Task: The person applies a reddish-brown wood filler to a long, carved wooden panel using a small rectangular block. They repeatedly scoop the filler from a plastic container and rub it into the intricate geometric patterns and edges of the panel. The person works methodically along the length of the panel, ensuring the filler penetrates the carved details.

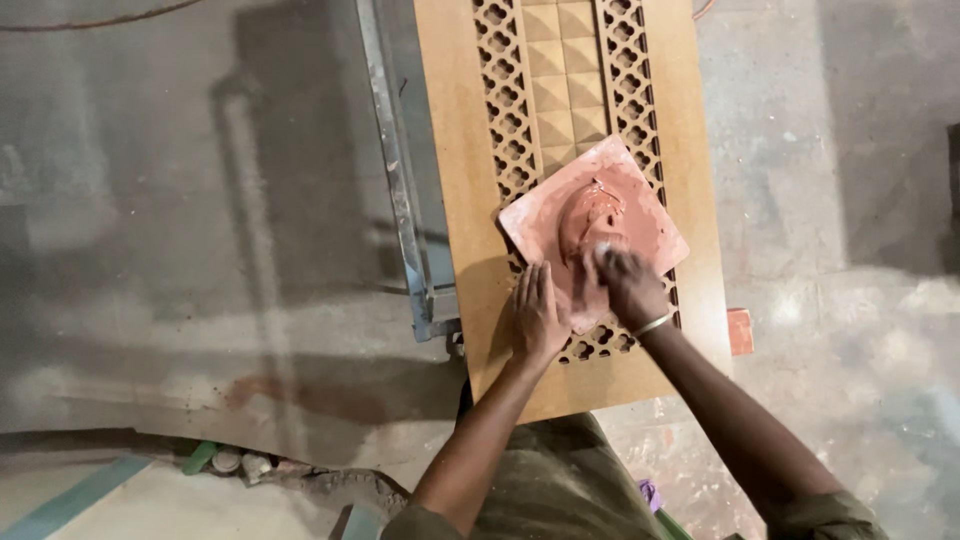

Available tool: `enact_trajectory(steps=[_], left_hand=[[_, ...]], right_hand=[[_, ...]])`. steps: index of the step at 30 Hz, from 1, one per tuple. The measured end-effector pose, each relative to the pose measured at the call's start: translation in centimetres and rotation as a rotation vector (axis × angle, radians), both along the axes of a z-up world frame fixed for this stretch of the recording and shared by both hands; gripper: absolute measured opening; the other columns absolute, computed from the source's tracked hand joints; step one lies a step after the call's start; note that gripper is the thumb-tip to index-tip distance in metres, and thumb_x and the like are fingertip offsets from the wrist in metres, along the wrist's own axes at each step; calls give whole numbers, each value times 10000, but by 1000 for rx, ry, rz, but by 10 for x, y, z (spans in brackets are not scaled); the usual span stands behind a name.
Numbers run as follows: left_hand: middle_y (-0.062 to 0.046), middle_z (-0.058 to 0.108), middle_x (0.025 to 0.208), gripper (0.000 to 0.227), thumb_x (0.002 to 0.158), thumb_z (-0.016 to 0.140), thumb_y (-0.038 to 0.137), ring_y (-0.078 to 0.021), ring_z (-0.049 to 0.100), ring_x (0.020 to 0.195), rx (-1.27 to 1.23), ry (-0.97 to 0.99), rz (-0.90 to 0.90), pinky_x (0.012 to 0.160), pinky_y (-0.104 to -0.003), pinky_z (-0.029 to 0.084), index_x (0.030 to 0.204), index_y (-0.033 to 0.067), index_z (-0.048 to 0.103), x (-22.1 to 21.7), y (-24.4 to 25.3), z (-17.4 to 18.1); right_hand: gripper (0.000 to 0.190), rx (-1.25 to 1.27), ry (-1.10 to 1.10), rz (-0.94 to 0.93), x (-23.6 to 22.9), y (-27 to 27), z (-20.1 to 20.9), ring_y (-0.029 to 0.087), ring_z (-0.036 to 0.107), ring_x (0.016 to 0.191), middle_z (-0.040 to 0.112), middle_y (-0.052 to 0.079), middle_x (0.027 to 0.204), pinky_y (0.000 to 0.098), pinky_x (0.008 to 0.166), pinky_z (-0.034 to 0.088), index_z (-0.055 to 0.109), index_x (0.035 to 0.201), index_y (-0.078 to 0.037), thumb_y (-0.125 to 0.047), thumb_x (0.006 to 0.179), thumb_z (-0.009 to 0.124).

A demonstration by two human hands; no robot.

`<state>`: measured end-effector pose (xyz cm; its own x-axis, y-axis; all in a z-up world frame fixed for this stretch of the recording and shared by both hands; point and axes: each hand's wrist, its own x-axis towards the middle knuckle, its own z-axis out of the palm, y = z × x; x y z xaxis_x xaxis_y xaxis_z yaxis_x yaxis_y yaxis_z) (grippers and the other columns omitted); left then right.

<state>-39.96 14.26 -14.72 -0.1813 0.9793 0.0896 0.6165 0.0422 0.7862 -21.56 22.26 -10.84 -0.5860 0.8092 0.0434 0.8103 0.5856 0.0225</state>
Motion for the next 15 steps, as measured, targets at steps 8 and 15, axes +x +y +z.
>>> enact_trajectory(steps=[8, 15], left_hand=[[-267, 496, 1525, 707, 871, 580, 140, -420, 427, 1461, -54, 9, -45, 1231, -503, 302, 1530, -32, 391, -4, -1, -6], [-301, 456, 1520, 800, 836, 597, 65, -453, 458, 1394, -26, -171, -43, 1152, -502, 368, 1562, -56, 285, -12, -1, 8]], right_hand=[[301, -151, 17, -151, 22, 23, 27, 246, 642, 988, 728, 26, 1087, 398, 829, 515, 760, 1109, -165, -144, 827, 659], [212, -260, 87, 86, -18, -9, 18, 223, 633, 943, 724, -5, 987, 406, 801, 485, 761, 1005, -163, -194, 811, 681]])
